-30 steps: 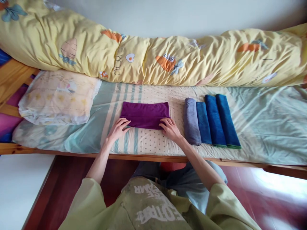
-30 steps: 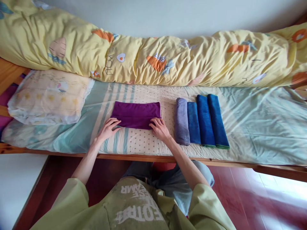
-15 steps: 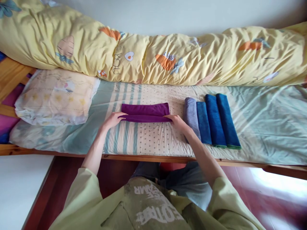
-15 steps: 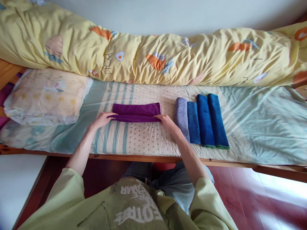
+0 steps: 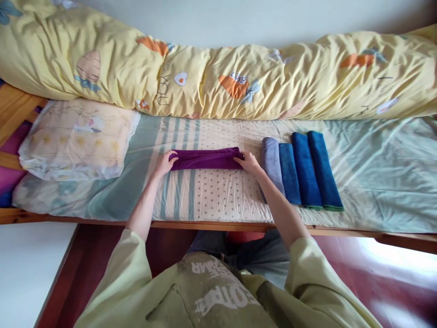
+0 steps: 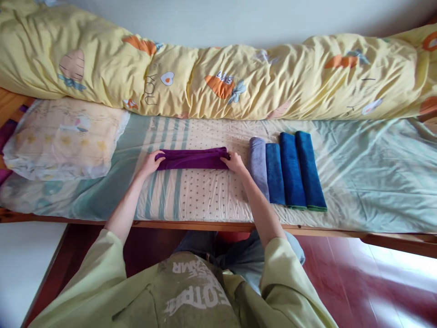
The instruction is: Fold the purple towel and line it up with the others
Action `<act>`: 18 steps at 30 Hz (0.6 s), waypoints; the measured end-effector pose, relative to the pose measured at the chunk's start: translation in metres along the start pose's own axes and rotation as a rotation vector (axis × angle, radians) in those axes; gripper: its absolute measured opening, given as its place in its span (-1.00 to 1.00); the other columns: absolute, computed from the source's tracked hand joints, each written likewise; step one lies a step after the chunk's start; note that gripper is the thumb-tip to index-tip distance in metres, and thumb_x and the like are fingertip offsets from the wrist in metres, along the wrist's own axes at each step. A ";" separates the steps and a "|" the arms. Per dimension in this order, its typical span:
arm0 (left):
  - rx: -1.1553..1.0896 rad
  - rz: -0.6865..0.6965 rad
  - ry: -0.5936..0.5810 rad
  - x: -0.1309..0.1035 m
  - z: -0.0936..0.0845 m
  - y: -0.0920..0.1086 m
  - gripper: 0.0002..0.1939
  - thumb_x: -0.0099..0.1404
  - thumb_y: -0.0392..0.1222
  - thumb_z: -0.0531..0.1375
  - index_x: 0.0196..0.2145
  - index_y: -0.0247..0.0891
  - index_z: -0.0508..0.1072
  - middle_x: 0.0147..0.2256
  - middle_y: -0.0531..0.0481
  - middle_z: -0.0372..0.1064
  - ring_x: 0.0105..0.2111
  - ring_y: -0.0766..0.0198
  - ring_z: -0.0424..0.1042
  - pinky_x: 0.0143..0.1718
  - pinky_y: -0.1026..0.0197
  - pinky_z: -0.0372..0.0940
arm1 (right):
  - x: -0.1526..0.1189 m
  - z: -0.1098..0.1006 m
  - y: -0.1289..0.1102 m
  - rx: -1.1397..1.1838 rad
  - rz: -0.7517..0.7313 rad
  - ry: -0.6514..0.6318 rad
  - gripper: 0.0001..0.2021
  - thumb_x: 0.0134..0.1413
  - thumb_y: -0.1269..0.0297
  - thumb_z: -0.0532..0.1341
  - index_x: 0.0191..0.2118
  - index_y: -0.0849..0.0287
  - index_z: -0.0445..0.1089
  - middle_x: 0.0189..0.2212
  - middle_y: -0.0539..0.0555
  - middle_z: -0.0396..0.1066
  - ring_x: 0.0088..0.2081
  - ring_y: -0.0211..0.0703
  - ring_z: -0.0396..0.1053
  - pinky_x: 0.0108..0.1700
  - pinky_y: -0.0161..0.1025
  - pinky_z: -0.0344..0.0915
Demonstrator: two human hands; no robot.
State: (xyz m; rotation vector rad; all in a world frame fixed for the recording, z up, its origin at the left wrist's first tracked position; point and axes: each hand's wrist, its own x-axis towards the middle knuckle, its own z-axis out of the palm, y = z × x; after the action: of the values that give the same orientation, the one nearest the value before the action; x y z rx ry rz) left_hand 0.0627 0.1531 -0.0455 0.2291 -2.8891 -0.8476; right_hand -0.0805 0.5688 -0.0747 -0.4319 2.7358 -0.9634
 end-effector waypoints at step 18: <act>0.245 0.472 -0.103 -0.038 0.034 0.054 -0.38 0.51 0.06 0.09 0.42 -0.16 0.24 0.43 -0.16 0.03 0.46 -0.11 -0.06 0.46 -0.27 -0.16 | -0.057 0.016 -0.033 -0.371 -0.660 -0.033 -0.40 0.40 0.13 0.15 0.45 0.21 0.17 0.44 0.28 0.04 0.45 0.10 0.03 0.45 0.12 0.03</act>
State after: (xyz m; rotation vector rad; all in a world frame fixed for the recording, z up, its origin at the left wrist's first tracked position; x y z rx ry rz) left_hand 0.0885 0.2229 -0.0468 -0.4721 -2.9393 -0.4347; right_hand -0.0157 0.5541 -0.0607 -1.4605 2.7758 -0.5300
